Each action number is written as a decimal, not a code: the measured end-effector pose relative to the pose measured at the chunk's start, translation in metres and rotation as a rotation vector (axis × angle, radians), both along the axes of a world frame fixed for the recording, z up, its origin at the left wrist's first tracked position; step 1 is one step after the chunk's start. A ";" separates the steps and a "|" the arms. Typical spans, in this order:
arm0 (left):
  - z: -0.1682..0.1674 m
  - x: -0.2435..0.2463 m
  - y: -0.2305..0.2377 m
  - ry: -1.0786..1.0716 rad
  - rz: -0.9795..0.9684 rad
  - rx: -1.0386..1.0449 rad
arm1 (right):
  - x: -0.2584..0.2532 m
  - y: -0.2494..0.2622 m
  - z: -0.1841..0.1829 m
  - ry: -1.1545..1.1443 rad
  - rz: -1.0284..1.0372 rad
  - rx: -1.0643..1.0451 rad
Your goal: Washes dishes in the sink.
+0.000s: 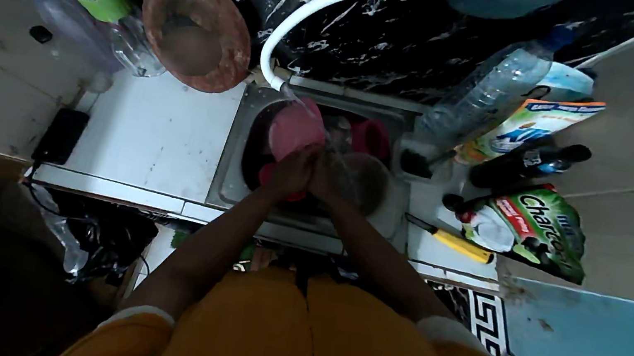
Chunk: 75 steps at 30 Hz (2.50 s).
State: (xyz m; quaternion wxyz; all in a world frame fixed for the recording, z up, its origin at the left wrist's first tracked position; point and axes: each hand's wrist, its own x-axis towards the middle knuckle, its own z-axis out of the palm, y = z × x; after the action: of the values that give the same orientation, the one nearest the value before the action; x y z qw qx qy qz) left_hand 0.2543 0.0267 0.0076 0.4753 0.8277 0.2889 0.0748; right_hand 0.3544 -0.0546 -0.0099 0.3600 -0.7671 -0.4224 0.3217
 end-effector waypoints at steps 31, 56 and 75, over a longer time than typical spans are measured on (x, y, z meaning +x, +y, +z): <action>0.020 0.020 0.022 0.368 0.345 0.121 | 0.050 0.021 0.055 0.345 -0.353 0.011; 0.052 -0.034 -0.009 -0.205 0.483 -0.306 | 0.035 -0.076 0.113 -0.865 0.102 0.255; 0.025 0.008 0.006 -0.313 0.609 -1.021 | 0.045 0.054 0.015 -0.362 0.356 -0.023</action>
State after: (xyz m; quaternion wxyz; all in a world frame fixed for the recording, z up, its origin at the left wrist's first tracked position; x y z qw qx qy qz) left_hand 0.2627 0.0325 0.0324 0.8058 0.3549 0.4385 0.1800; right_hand 0.3994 -0.0009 0.0051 0.2078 -0.7298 -0.6045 0.2423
